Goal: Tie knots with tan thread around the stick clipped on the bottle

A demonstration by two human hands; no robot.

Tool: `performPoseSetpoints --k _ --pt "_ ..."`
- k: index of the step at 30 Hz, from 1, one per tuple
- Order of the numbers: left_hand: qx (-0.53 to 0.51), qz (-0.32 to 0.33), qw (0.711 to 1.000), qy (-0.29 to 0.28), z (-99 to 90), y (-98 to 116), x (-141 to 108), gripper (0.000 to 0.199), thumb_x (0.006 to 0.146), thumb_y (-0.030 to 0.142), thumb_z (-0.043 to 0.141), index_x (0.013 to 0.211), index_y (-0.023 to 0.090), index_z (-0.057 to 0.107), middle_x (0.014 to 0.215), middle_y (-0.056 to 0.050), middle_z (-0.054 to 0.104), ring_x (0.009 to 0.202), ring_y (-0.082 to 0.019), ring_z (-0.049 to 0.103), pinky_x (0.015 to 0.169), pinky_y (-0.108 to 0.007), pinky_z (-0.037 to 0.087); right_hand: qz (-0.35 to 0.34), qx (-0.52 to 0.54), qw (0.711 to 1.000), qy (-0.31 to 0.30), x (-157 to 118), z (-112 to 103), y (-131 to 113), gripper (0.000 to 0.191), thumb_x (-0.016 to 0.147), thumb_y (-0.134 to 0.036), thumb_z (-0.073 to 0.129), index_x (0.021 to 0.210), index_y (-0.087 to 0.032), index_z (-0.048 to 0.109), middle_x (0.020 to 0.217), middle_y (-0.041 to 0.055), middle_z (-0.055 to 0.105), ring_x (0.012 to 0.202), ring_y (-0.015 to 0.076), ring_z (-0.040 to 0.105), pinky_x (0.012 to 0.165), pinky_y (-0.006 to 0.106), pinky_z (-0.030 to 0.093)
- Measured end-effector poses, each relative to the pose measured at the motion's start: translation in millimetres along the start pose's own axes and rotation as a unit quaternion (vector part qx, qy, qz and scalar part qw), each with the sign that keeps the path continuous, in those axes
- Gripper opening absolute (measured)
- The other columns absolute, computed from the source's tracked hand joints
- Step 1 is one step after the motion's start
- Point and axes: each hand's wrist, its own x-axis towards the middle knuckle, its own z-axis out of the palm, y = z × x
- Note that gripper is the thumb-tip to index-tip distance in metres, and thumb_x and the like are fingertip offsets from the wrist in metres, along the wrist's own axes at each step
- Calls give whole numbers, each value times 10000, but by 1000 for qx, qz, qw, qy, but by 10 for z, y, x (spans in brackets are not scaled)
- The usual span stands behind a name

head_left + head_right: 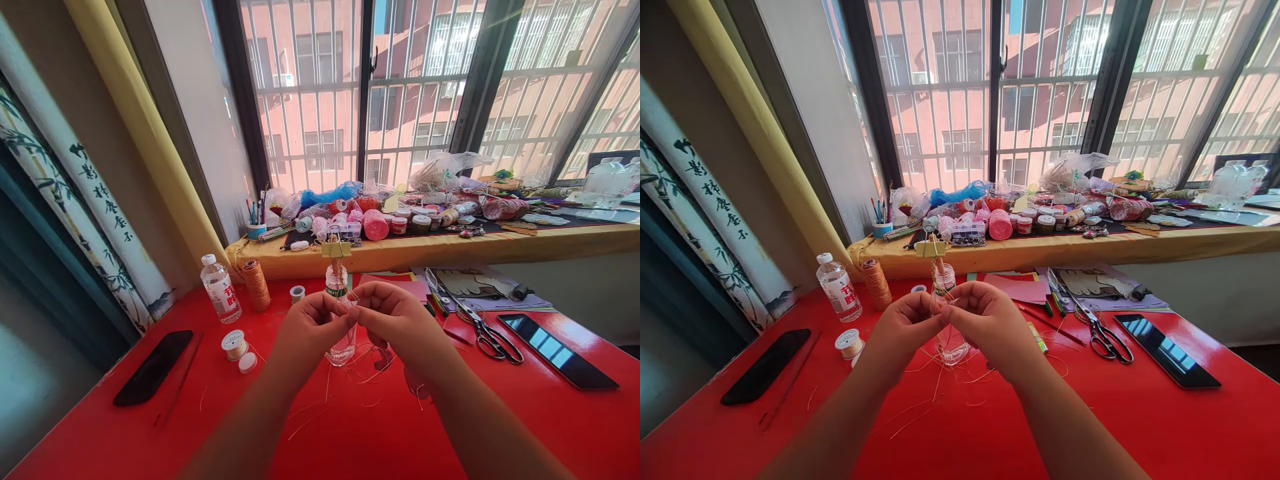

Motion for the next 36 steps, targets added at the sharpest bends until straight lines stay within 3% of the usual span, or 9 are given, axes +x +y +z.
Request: performPoseSetpoints --k 6,12,15,21,26,36 --pt "-3 4 1000 -3 -11 -16 3 317 712 426 883 708 198 663 650 35 545 578 -90 404 520 -222 279 -13 -62 998 20 -34 7 -18 297 761 -476 789 774 -197 686 604 -47 542 481 80 405 417 222 324" --pt "4 4 1000 -7 -23 -20 21 320 683 404 905 700 194 664 651 28 587 582 -95 460 522 -212 313 19 -73 997 -2 -29 -24 -23 304 787 -468 729 926 -199 754 592 -43 539 446 93 389 368 225 304" --pt "4 7 1000 -11 -33 -31 33 320 690 424 895 695 198 669 644 22 593 589 -109 487 523 -220 333 29 -84 996 -7 -31 -53 -17 257 787 -440 714 886 -204 735 561 -47 500 452 106 396 360 223 284" --pt "2 23 1000 7 -6 -6 23 303 680 405 885 666 204 658 806 -25 695 667 -135 564 548 -237 386 -7 -88 996 6 -34 -48 -30 212 769 -412 740 776 -202 713 613 -25 547 500 103 410 433 240 310" --pt "-21 27 999 11 31 37 5 287 655 378 892 642 205 664 863 -42 743 764 -163 636 645 -260 470 -2 -97 995 13 -26 -42 -15 239 787 -444 751 801 -205 764 587 -25 513 511 111 377 431 246 280" --pt "3 11 1000 9 -22 1 12 383 677 472 895 656 202 624 617 31 565 579 -110 470 522 -233 317 36 -115 993 14 -31 -75 1 323 800 -515 726 923 -229 812 555 -39 457 472 125 357 389 267 338"
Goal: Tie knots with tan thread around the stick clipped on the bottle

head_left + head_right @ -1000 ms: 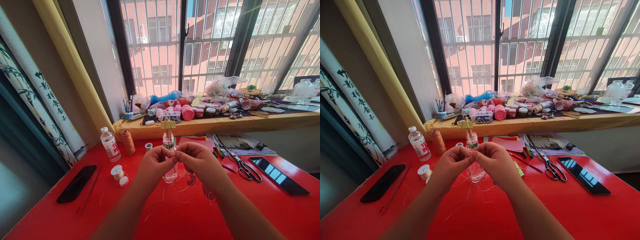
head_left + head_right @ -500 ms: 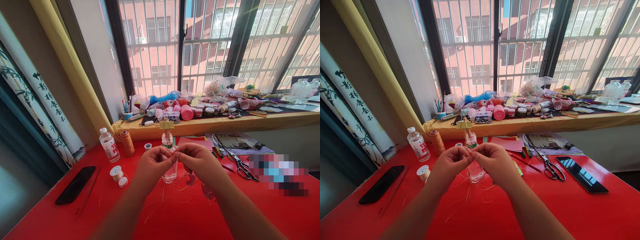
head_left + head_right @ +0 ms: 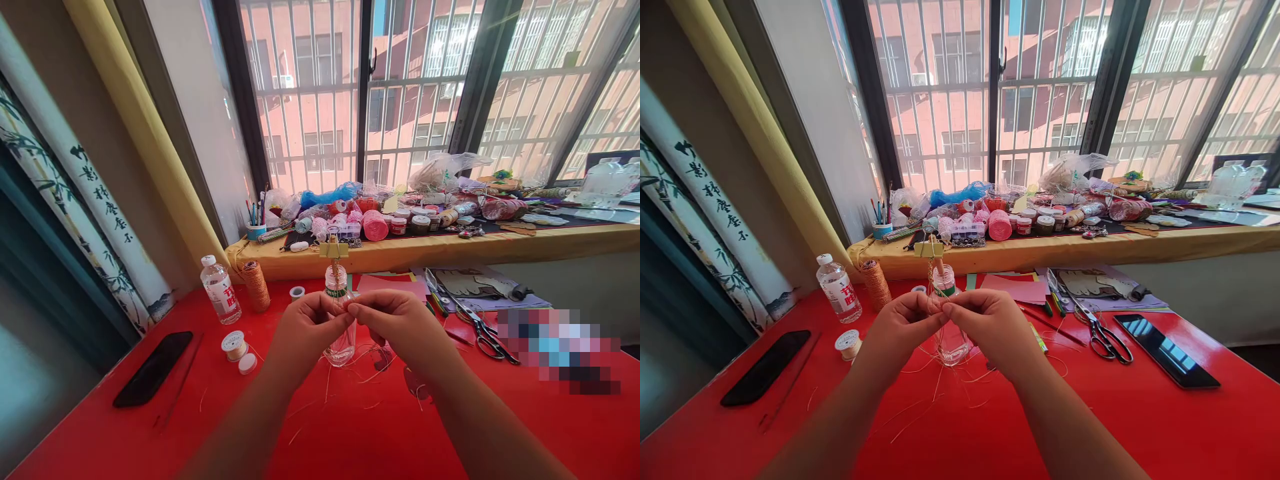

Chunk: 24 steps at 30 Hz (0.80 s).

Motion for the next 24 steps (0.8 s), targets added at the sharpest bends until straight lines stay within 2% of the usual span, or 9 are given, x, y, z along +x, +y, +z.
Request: performPoseSetpoints --k 5,14,19,24 --pt "-10 7 1000 -5 -6 -11 10 314 695 417 869 658 212 635 645 17 600 584 -117 472 534 -244 314 -45 32 998 10 22 26 11 235 794 -444 741 804 -210 744 645 -17 559 523 112 414 463 260 324" --pt "15 -13 1000 4 29 72 -26 394 637 419 898 632 202 570 576 52 507 546 -92 376 504 -224 260 1 190 981 -43 15 82 26 165 776 -338 723 770 -214 614 509 -70 469 470 94 385 443 226 254" --pt "0 -10 1000 6 17 121 -32 353 634 381 894 634 199 591 605 40 560 572 -99 430 528 -225 320 -1 184 982 -32 42 68 47 173 788 -326 726 768 -207 603 513 -67 496 475 88 398 468 228 272" --pt "-2 -13 1000 -2 -19 70 -8 320 648 380 901 651 200 636 635 22 610 585 -111 477 539 -237 327 -1 164 986 -23 4 75 21 165 798 -326 709 776 -217 587 523 -73 484 472 87 389 461 228 261"
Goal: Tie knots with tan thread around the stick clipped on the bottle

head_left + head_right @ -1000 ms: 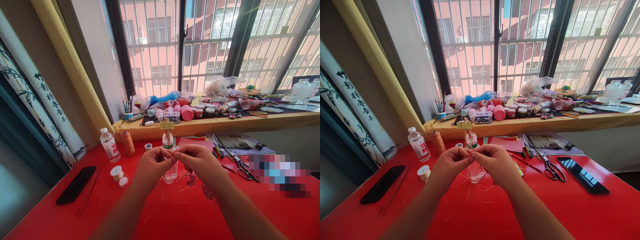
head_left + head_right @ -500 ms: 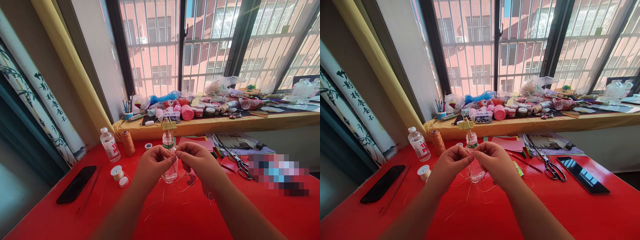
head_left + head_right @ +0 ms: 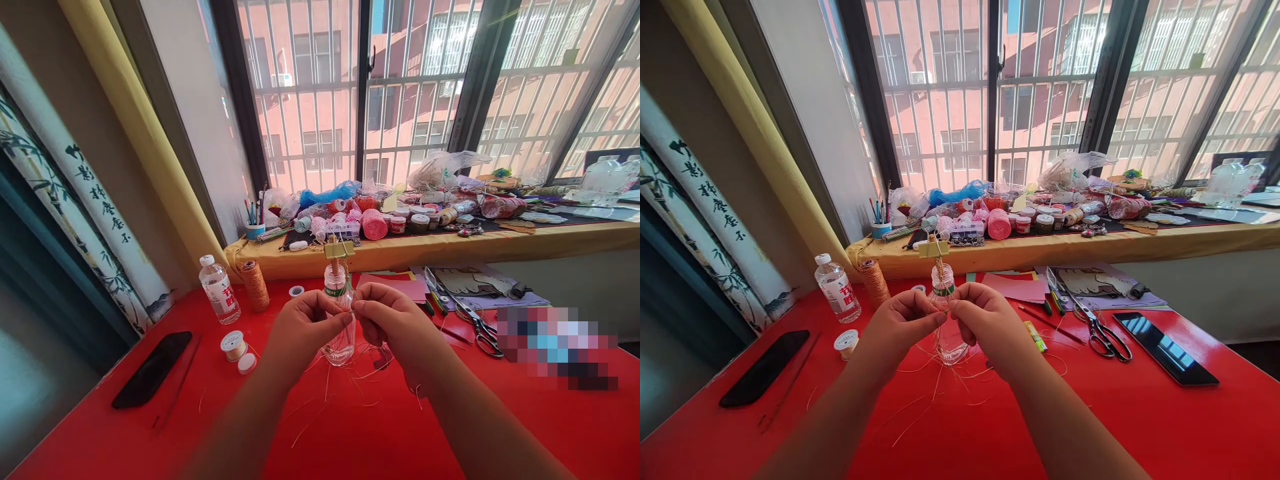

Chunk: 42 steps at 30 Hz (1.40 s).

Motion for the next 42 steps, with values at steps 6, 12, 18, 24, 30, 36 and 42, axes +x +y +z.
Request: performPoseSetpoints --k 6,12,18,24,30,36,42 --pt "-1 -2 1000 -10 -14 -61 20 328 633 409 916 664 207 659 646 12 636 602 -129 535 551 -249 367 -3 -17 1000 1 -23 19 -44 194 766 -341 725 758 -220 574 518 -77 472 460 85 375 441 223 238" --pt "-4 -9 1000 -15 -22 -48 18 273 639 352 915 669 207 685 669 2 672 641 -144 584 577 -254 406 -1 -9 1000 -4 1 1 -30 161 781 -316 692 759 -223 563 491 -79 476 453 87 393 449 220 273" --pt "-19 3 1000 -9 -19 -46 19 296 635 357 928 658 202 677 675 -1 665 651 -143 589 570 -245 404 0 -17 1000 -10 6 -20 -7 147 810 -319 676 775 -225 568 500 -74 488 454 88 391 431 213 268" --pt "-9 -10 1000 -13 -16 -37 9 355 617 350 952 653 195 635 645 33 599 582 -100 471 529 -229 309 -3 -43 999 -16 -12 2 -31 162 804 -319 712 777 -225 582 544 -72 490 470 88 394 419 215 265" --pt "-16 -14 999 -25 -20 -1 -3 333 650 345 930 662 195 633 621 50 567 574 -92 428 538 -229 289 -10 -14 999 -41 -4 -18 -26 293 807 -461 785 790 -205 643 527 -67 473 482 87 397 426 217 253" --pt "-40 -22 998 -31 -23 59 -13 326 640 316 924 655 192 623 677 20 651 644 -116 521 596 -230 378 7 83 994 -70 37 -56 12 315 792 -397 794 691 -189 581 576 -57 503 470 59 399 461 215 277" --pt "-36 -23 998 -42 -31 31 -9 330 658 306 918 664 194 608 631 39 596 592 -98 452 549 -224 324 9 31 998 -61 32 -35 -2 326 826 -433 788 726 -203 579 538 -65 492 468 68 391 443 205 281"
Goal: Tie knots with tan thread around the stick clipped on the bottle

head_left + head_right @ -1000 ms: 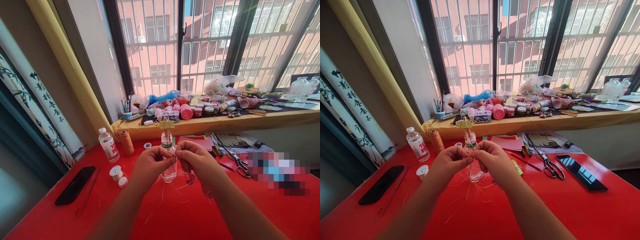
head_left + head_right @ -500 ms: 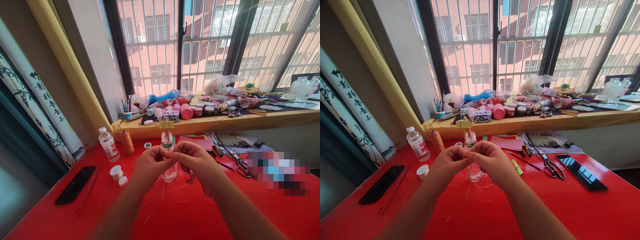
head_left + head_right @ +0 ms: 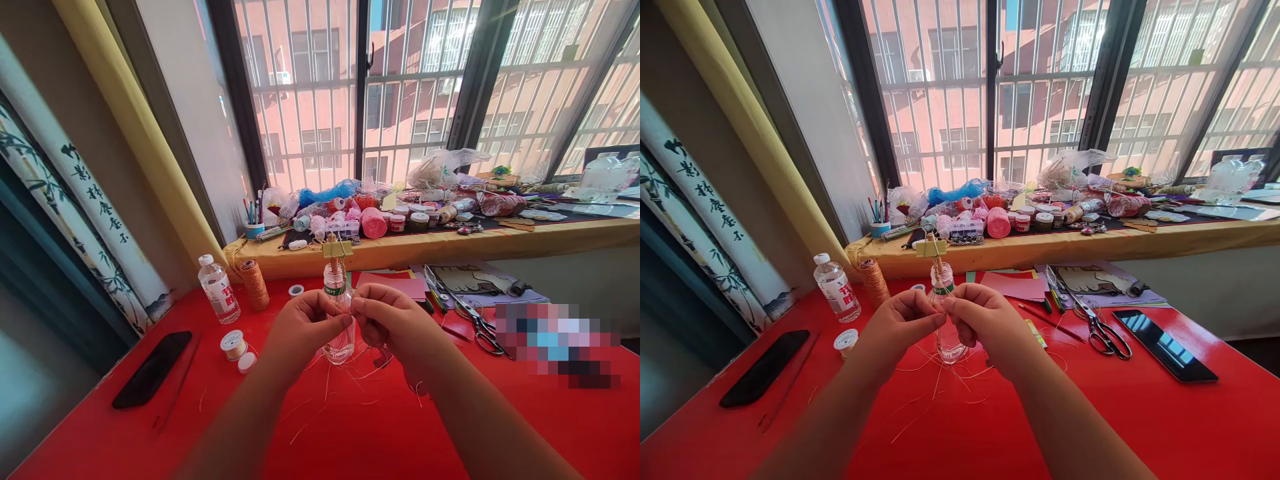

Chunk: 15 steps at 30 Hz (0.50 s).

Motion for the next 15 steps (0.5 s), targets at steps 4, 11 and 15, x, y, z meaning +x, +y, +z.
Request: performPoseSetpoints --k 4,11,15 --pt "19 -2 1000 -7 1 -18 -1 346 659 312 919 659 194 594 636 46 563 592 -96 440 540 -225 315 -8 -60 998 29 -36 64 -11 357 817 -491 817 789 -211 598 557 -80 475 477 70 376 418 197 277" --pt "22 -4 999 -26 6 6 -6 323 647 256 902 649 193 585 651 42 576 623 -101 460 555 -226 341 -21 -75 996 48 -42 90 19 320 844 -460 792 803 -205 603 605 -74 490 502 66 383 405 182 268" --pt "24 -10 999 -21 7 5 -5 332 652 256 897 649 198 570 638 49 550 615 -100 441 550 -228 324 -21 -72 996 39 -26 76 11 283 845 -441 785 834 -201 635 637 -66 524 500 60 395 403 183 282"
